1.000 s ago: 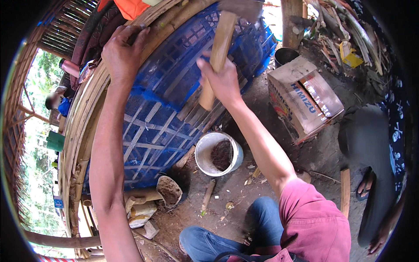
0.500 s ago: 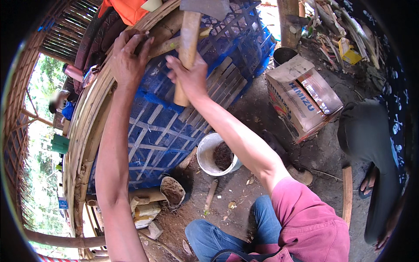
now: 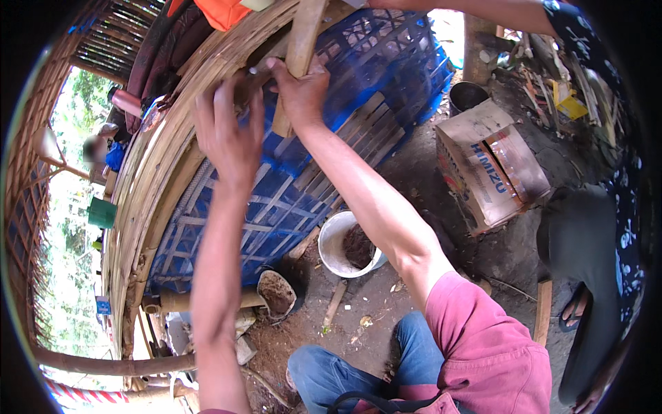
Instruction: The person sits on the ground and uses a hammer to drive nails into a wooden frame. They repeatedly pick up nails from a white bucket and hammer them into the wood structure.
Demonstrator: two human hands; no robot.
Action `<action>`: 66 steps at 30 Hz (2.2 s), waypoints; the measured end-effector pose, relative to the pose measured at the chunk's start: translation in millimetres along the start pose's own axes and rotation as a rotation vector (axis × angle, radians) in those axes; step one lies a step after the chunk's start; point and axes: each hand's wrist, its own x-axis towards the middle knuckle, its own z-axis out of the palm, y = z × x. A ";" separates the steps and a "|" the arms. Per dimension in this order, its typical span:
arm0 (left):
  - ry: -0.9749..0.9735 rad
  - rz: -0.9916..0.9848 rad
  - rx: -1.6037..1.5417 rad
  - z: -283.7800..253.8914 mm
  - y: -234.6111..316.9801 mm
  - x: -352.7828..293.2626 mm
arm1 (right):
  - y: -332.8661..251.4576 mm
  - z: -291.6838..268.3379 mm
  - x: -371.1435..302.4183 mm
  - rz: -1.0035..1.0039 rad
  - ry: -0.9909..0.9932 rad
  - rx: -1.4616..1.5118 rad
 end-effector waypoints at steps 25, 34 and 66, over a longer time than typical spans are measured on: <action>0.280 -1.065 -0.971 65.4 -13.6 -20.7 | -10.4 -4.0 34.9 -0.199 -0.111 -0.364; 0.091 -1.180 -1.028 40.2 -16.5 -16.5 | -2.8 13.3 12.8 0.013 -0.072 0.005; 0.261 -0.381 0.061 60.6 -10.1 -59.2 | -4.8 2.6 23.7 0.050 -0.093 0.020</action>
